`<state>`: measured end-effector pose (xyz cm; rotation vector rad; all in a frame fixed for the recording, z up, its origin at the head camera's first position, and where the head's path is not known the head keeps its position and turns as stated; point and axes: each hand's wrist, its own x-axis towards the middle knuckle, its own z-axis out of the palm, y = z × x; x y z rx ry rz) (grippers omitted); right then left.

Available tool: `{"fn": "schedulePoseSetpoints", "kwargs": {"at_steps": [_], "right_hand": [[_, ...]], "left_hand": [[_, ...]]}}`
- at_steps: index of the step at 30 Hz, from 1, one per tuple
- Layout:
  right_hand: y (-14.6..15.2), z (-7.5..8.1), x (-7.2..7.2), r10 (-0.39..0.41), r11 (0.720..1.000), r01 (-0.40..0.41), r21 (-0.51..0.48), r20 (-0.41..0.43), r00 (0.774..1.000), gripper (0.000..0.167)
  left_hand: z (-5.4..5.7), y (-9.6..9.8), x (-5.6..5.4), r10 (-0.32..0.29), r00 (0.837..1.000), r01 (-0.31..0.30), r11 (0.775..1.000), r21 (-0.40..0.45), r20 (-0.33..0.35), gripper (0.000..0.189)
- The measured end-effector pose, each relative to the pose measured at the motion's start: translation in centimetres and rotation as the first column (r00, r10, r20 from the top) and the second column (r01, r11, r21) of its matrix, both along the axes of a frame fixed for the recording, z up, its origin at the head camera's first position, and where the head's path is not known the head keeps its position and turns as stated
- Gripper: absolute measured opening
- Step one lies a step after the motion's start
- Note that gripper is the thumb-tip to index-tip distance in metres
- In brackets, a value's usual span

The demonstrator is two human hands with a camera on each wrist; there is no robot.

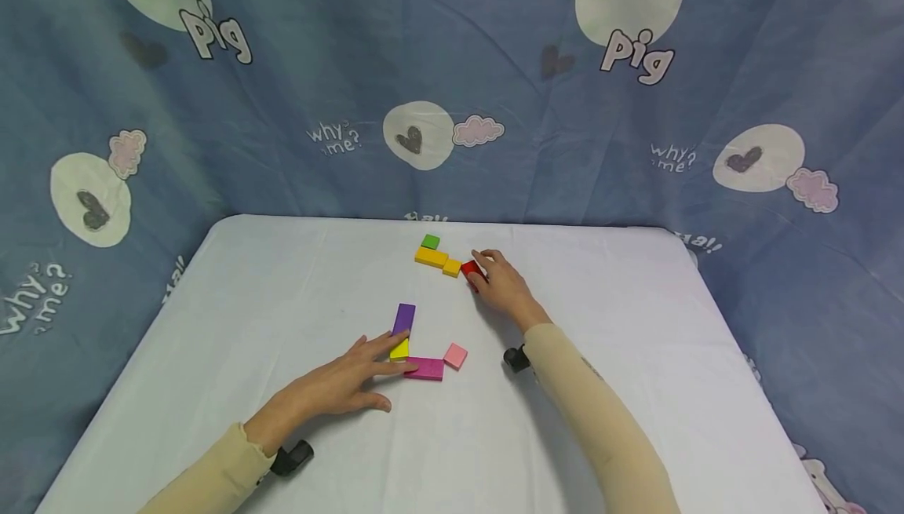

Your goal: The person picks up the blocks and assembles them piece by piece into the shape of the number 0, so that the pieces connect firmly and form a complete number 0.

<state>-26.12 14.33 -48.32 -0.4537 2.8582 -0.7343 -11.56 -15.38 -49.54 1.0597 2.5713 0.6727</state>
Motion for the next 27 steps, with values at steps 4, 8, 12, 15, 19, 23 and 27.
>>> {"fn": "schedulePoseSetpoints", "kwargs": {"at_steps": [4, 8, 12, 15, 19, 23, 27], "right_hand": [[0.08, -0.21, -0.24, -0.005, 1.0, 0.005, 0.0, 0.022, 1.0, 0.057], [0.1, -0.5, -0.36, 0.006, 1.0, -0.006, -0.019, 0.04, 0.999, 0.058], [0.03, -0.31, -0.57, 0.068, 0.997, -0.068, -0.021, 0.001, 0.998, 0.056], [0.12, -0.13, -0.66, 0.128, 0.992, -0.128, 0.009, -0.023, 0.992, 0.052], [0.09, 0.15, -0.73, 0.158, 0.987, -0.158, 0.04, 0.002, 0.987, 0.05], [0.06, 0.33, -0.75, 0.132, 0.99, -0.134, 0.053, 0.05, 0.99, 0.051], [0.21, 0.25, -0.71, 0.114, 0.992, -0.117, 0.056, 0.048, 0.992, 0.05]], "left_hand": [[0.06, 0.13, -0.03, -0.001, 1.0, 0.001, 1.0, 0.007, 0.005, 0.063], [0.08, 0.18, 0.04, 0.013, 1.0, -0.013, 1.0, -0.012, 0.015, 0.064], [0.2, 0.14, 0.02, 0.021, 1.0, -0.021, 1.0, -0.008, 0.016, 0.064], [0.18, 0.17, 0.0, 0.015, 1.0, -0.015, 1.0, 0.005, 0.018, 0.065], [0.12, 0.16, -0.02, 0.014, 1.0, -0.014, 1.0, 0.007, 0.016, 0.066], [0.07, 0.19, -0.03, 0.018, 1.0, -0.018, 1.0, 0.008, 0.011, 0.067], [-0.03, 0.22, -0.08, 0.015, 1.0, -0.015, 1.0, 0.019, 0.003, 0.068]]}}
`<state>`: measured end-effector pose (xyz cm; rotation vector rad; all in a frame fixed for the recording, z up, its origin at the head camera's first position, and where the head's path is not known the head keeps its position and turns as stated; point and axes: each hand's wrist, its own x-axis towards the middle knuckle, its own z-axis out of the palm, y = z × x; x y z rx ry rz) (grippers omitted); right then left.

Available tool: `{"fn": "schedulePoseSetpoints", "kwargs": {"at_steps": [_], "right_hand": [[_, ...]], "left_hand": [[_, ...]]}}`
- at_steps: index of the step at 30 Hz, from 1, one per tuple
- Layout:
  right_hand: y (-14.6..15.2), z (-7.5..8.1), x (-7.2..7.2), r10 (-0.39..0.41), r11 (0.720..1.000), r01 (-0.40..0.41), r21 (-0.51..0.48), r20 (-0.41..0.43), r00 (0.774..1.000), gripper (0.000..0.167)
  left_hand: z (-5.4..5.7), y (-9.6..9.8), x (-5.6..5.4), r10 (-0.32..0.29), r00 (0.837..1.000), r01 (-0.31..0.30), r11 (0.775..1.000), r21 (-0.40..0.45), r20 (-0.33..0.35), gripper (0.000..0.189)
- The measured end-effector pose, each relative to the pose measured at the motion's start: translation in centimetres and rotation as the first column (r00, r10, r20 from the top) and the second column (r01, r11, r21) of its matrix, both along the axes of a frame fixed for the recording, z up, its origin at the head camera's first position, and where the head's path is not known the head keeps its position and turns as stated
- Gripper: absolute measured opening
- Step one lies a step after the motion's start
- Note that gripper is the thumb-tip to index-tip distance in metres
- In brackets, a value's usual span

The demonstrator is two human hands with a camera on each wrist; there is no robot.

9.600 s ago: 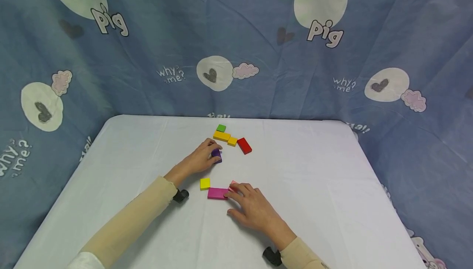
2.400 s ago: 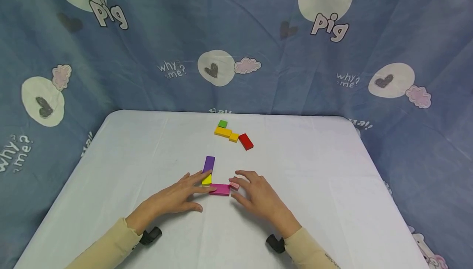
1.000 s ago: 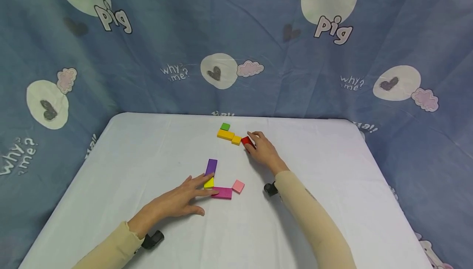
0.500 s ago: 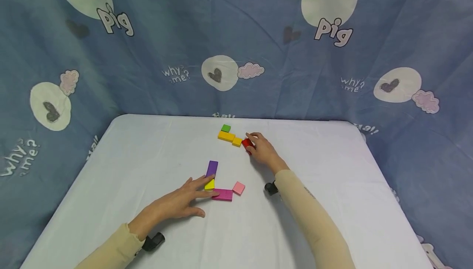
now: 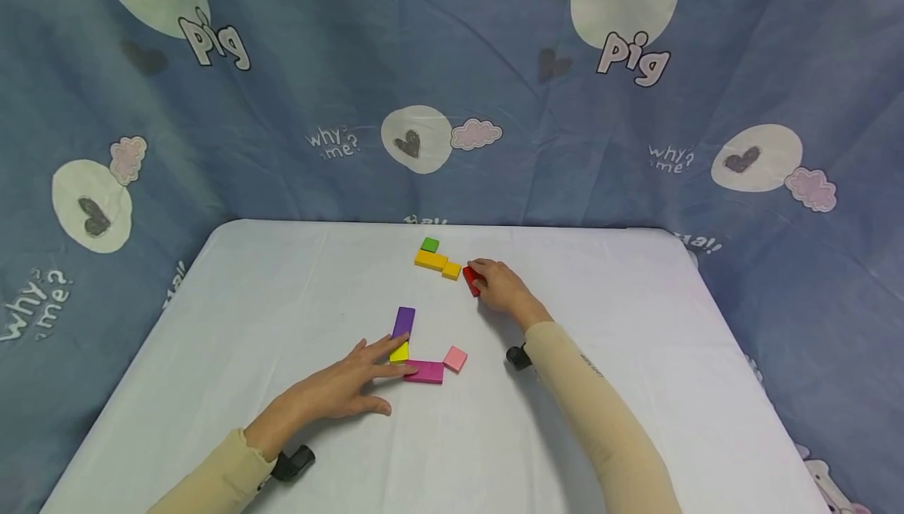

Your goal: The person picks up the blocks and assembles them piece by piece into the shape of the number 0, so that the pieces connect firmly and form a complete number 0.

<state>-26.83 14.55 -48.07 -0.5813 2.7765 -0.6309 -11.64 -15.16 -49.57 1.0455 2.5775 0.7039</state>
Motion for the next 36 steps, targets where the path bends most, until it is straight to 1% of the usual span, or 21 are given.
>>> {"fn": "schedulePoseSetpoints", "kwargs": {"at_steps": [5, 13, 24, 36], "right_hand": [[0.4, -0.3, 0.2, -0.03, 1.0, 0.03, -0.01, -0.014, 0.999, 0.051], [1.1, -0.8, 0.7, -0.076, 0.993, 0.075, -0.09, -0.005, 0.997, 0.052], [1.5, -1.3, 1.3, -0.118, 0.982, 0.111, -0.152, -0.031, 0.993, 0.049], [1.3, -1.5, 2.0, -0.153, 0.975, 0.148, -0.167, -0.018, 0.988, 0.044]], "left_hand": [[-0.1, 0.0, -0.1, -0.008, 1.0, 0.008, 1.0, 0.012, -0.005, 0.068], [-0.1, -0.3, 0.0, -0.021, 1.0, 0.022, 0.999, 0.031, -0.01, 0.067], [-0.2, -0.3, -0.1, -0.016, 1.0, 0.016, 1.0, 0.024, -0.009, 0.068], [-0.3, -0.1, -0.1, 0.0, 1.0, 0.0, 1.0, 0.007, 0.012, 0.069]]}}
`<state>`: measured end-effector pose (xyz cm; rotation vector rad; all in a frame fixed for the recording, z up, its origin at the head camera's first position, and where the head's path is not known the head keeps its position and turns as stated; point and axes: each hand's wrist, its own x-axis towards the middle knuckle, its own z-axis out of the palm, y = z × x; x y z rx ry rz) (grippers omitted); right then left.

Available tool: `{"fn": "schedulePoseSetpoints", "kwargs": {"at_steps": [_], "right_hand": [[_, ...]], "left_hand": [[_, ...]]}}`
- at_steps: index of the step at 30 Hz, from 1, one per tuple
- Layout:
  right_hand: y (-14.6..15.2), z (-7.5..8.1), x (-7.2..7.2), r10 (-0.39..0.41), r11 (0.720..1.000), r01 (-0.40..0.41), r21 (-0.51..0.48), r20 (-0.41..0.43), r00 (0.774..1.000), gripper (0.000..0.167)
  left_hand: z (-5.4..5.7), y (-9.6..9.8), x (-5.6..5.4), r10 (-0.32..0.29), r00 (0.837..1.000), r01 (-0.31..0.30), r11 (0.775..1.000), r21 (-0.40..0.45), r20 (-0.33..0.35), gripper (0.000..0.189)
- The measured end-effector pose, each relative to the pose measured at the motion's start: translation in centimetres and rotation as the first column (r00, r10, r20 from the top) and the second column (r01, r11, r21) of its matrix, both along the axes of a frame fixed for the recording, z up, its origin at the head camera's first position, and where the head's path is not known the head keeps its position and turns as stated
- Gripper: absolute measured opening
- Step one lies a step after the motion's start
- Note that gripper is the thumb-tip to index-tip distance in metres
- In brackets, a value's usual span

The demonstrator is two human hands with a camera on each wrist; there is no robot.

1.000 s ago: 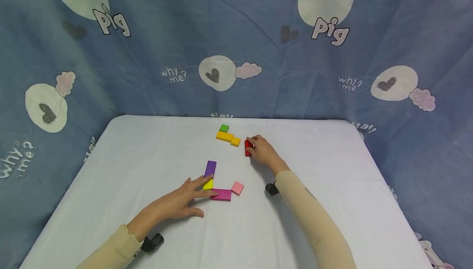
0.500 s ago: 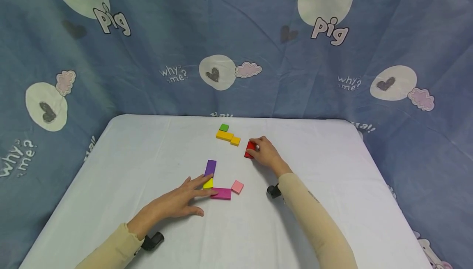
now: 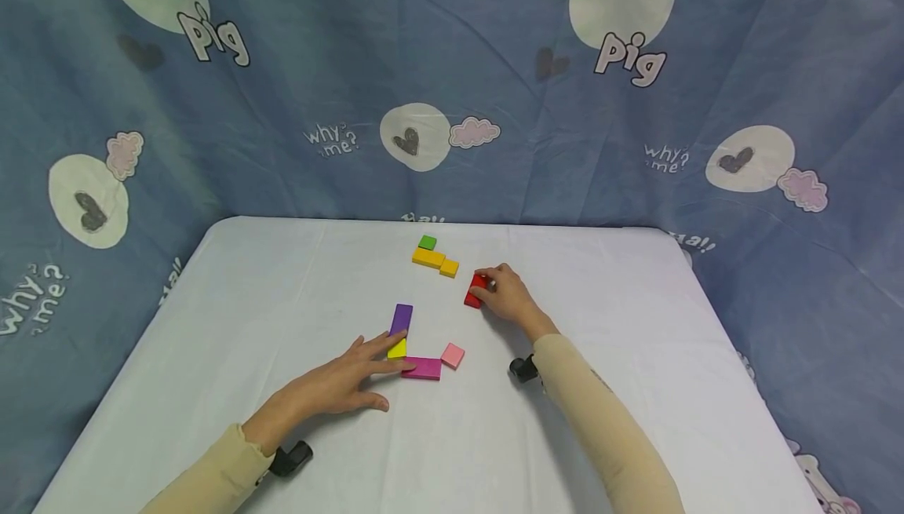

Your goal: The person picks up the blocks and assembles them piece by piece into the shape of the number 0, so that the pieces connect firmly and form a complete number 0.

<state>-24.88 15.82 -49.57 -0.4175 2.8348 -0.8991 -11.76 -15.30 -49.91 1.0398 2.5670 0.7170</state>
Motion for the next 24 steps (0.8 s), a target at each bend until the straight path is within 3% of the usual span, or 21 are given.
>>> {"fn": "schedulePoseSetpoints", "kwargs": {"at_steps": [24], "right_hand": [[0.25, -0.27, 0.89, -0.029, 0.998, 0.033, -0.056, 0.06, 0.998, 0.043]], "left_hand": [[0.04, 0.03, 0.01, 0.002, 1.0, -0.002, 1.0, 0.015, -0.002, 0.069]]}}
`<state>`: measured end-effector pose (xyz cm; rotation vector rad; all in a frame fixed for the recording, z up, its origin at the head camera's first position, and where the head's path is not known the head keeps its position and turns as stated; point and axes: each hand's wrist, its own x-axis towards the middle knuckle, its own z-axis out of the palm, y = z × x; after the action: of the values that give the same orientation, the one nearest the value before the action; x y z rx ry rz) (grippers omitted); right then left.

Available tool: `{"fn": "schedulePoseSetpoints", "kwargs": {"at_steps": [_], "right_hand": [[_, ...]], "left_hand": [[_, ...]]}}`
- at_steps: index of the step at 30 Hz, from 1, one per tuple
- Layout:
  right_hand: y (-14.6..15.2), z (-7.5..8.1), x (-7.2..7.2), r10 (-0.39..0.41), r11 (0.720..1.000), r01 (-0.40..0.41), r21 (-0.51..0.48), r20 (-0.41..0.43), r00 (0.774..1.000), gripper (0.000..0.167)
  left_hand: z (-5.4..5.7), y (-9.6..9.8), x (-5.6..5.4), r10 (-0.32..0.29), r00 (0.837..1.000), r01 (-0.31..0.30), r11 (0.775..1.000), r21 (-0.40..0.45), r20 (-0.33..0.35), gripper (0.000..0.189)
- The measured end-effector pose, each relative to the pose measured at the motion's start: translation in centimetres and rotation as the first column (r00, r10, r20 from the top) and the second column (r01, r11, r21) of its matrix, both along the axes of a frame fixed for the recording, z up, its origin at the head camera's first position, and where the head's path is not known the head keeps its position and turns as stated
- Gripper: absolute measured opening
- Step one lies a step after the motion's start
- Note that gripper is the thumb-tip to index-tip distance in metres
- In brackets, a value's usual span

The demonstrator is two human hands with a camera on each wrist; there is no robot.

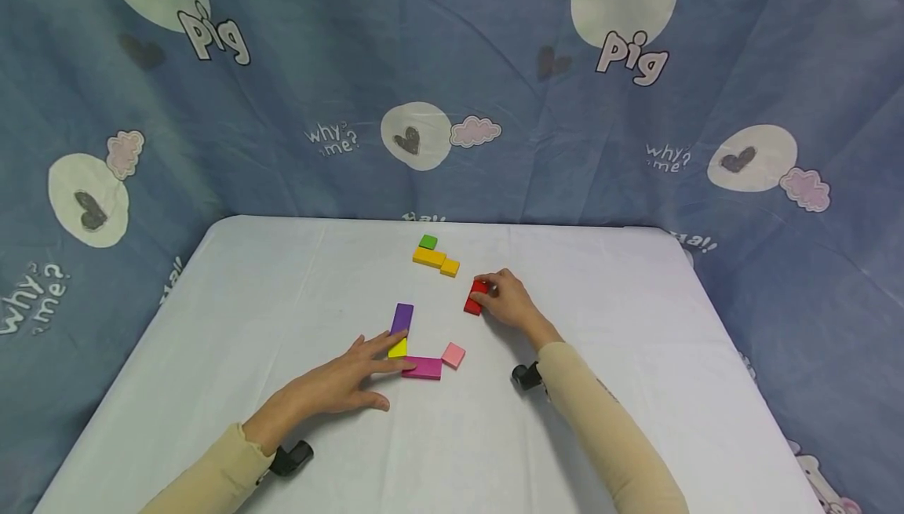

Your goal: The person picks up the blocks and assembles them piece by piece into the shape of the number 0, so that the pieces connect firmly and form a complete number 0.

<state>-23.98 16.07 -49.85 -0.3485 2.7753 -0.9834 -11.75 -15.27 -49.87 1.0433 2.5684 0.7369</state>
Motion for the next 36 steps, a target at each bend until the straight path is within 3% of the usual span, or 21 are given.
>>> {"fn": "schedulePoseSetpoints", "kwargs": {"at_steps": [36], "right_hand": [[-0.2, 0.1, 1.1, 0.095, 0.995, -0.096, -0.023, -0.007, 0.995, 0.038]], "left_hand": [[0.0, 0.0, -0.1, 0.013, 1.0, -0.012, 1.0, -0.023, 0.025, 0.07]]}}
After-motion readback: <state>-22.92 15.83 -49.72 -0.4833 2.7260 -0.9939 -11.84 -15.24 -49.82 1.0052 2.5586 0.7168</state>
